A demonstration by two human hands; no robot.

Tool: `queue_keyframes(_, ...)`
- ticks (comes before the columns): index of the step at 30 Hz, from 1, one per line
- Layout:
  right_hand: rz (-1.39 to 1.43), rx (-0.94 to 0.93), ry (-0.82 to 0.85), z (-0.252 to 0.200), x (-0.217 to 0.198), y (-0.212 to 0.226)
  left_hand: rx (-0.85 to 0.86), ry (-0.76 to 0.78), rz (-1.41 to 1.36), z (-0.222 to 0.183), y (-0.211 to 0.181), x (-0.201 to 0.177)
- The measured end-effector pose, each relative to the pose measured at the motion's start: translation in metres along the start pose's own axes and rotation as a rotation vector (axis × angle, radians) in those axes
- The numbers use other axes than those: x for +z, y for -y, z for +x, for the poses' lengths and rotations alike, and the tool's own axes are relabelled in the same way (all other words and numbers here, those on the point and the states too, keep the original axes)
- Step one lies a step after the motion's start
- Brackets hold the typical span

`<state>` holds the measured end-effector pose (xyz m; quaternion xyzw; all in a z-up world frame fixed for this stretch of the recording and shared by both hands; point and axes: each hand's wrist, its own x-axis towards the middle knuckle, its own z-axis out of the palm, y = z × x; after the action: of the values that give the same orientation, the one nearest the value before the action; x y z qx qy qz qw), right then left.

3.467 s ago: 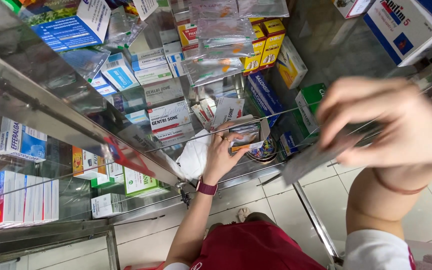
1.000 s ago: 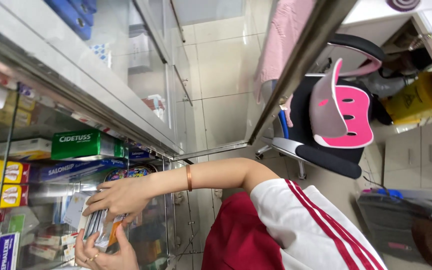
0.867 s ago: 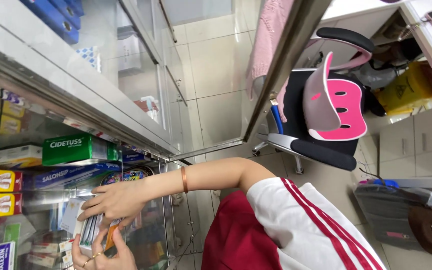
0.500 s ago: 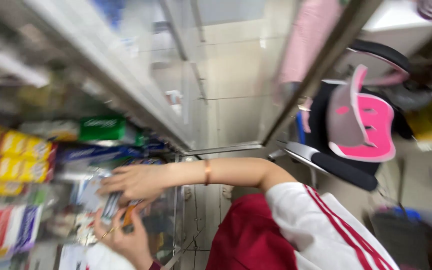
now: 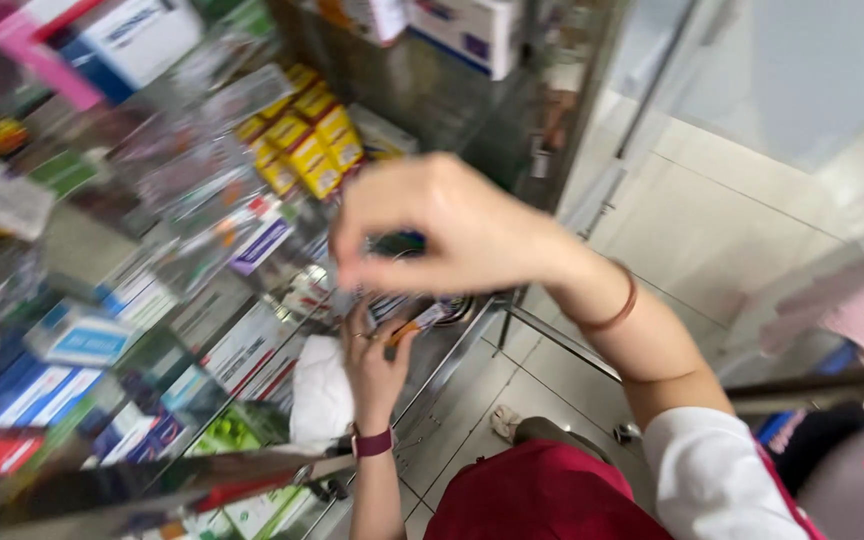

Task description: The person opens a small box of medicine and removes blister packs, placing them into a white paper bag. They repeat this process with several different medicine boxes, organizing the contents into the bag while standing in front of a glass display cabinet.

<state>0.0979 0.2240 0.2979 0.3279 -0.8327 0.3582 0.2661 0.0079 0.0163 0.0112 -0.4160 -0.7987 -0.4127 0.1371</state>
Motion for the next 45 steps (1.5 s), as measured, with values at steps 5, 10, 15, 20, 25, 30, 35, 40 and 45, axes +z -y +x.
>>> queue_keyframes(5, -0.487, 0.021, 0.030, 0.076, -0.007, -0.072, 0.028, -0.023, 0.004, 0.003, -0.006, -0.005)
queue_keyframes(10, -0.682, 0.090, 0.092, 0.126, 0.006, -0.175, -0.011, -0.023, -0.036, 0.002, -0.009, -0.004)
queue_keyframes(15, -0.763, 0.437, 0.263, 0.156, 0.032, -0.244, -0.058, -0.009, -0.066, 0.002, -0.007, -0.004)
queue_keyframes(20, -0.693, 0.401, 0.340, 0.171, 0.035, -0.252, -0.066, -0.029, -0.085, 0.003, -0.005, -0.004)
queue_keyframes(25, -0.601, 0.595, 0.533, 0.181, 0.035, -0.235, -0.037, -0.052, -0.046, 0.003, -0.005, -0.004)
queue_keyframes(30, -0.844, 0.614, 0.533, 0.187, 0.029, -0.270, -0.031, -0.053, -0.065, 0.003, -0.006, -0.005)
queue_keyframes(35, -0.795, 0.682, 0.568, 0.176, 0.014, -0.302, -0.062, -0.038, -0.074, 0.003, -0.005, -0.004)
queue_keyframes(40, -0.816, 0.400, 0.353, 0.157, -0.012, -0.289, -0.069, -0.045, -0.077, 0.005, -0.006, -0.006)
queue_keyframes(45, -0.407, -0.008, -0.174, 0.080, -0.050, -0.074, -0.071, -0.047, -0.083, 0.006, -0.009, -0.009)
